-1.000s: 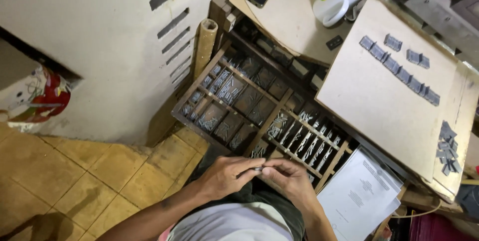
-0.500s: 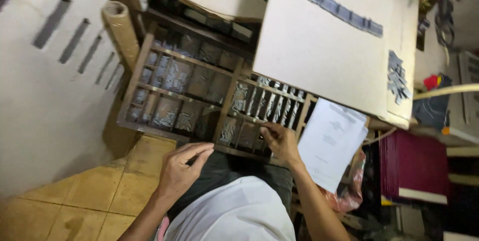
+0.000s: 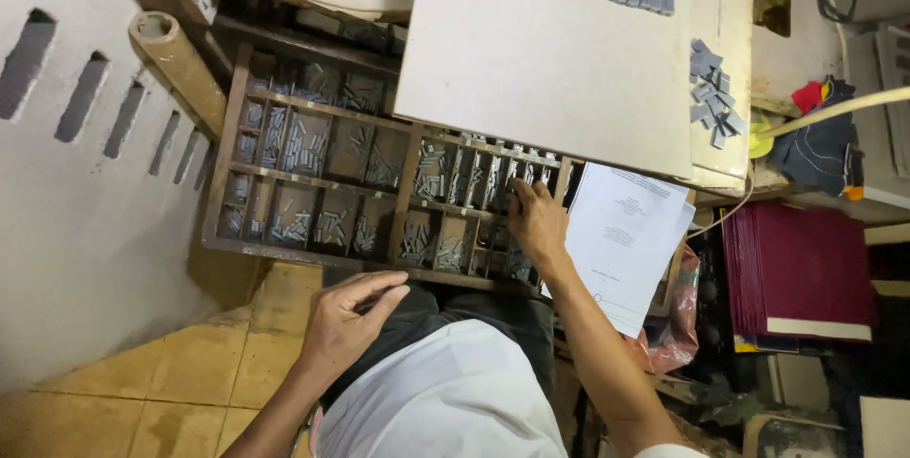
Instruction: Arranging individual metal type characters into a typesetting tray for letterpress printing.
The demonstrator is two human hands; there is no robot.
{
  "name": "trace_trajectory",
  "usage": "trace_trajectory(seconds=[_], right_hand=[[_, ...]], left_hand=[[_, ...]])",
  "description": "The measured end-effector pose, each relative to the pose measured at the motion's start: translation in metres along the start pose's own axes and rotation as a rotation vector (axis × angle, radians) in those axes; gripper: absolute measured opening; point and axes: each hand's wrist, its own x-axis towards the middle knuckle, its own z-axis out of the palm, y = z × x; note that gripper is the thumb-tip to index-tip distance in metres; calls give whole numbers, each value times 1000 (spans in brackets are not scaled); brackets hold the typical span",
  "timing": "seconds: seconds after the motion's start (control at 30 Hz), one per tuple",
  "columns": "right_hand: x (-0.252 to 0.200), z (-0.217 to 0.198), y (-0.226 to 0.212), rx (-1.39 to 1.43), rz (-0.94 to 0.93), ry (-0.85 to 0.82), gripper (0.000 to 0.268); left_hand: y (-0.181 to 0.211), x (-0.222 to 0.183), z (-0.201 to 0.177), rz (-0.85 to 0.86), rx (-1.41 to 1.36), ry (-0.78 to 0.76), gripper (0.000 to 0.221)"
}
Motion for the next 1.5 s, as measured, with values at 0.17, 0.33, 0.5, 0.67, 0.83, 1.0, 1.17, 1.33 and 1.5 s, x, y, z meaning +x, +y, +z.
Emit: trace_trajectory(seconds=[0.17,0.33,0.5,0.67,0.83,1.0,1.17,1.33,1.5], right_hand=[[-4,4,4,111,-8,51,15],[2,7,5,127,5,28,15],[0,6,9,38,-142,128,25],[7,11,7,51,-85,124,15],[19,27,20,189,8,146,14],[11,-8,4,138,-30,136,12],[14,7,8,92,-17,136,13],[18,17,11,2,-20,141,16],[24,-1,0,71,47,102,18]], left_hand=[[10,2,-1,28,6,47,18],[16,7,6,82,21,40,20],[18,10,15,201,39,38,19],[27,11,12,185,-11,70,19],[32,11,8,207,-37,124,23],[29,13,10,304,-74,142,21],[25,12,13,318,-68,134,21],[19,11,13,314,-72,136,23],[19,9,13,305,-56,128,24]])
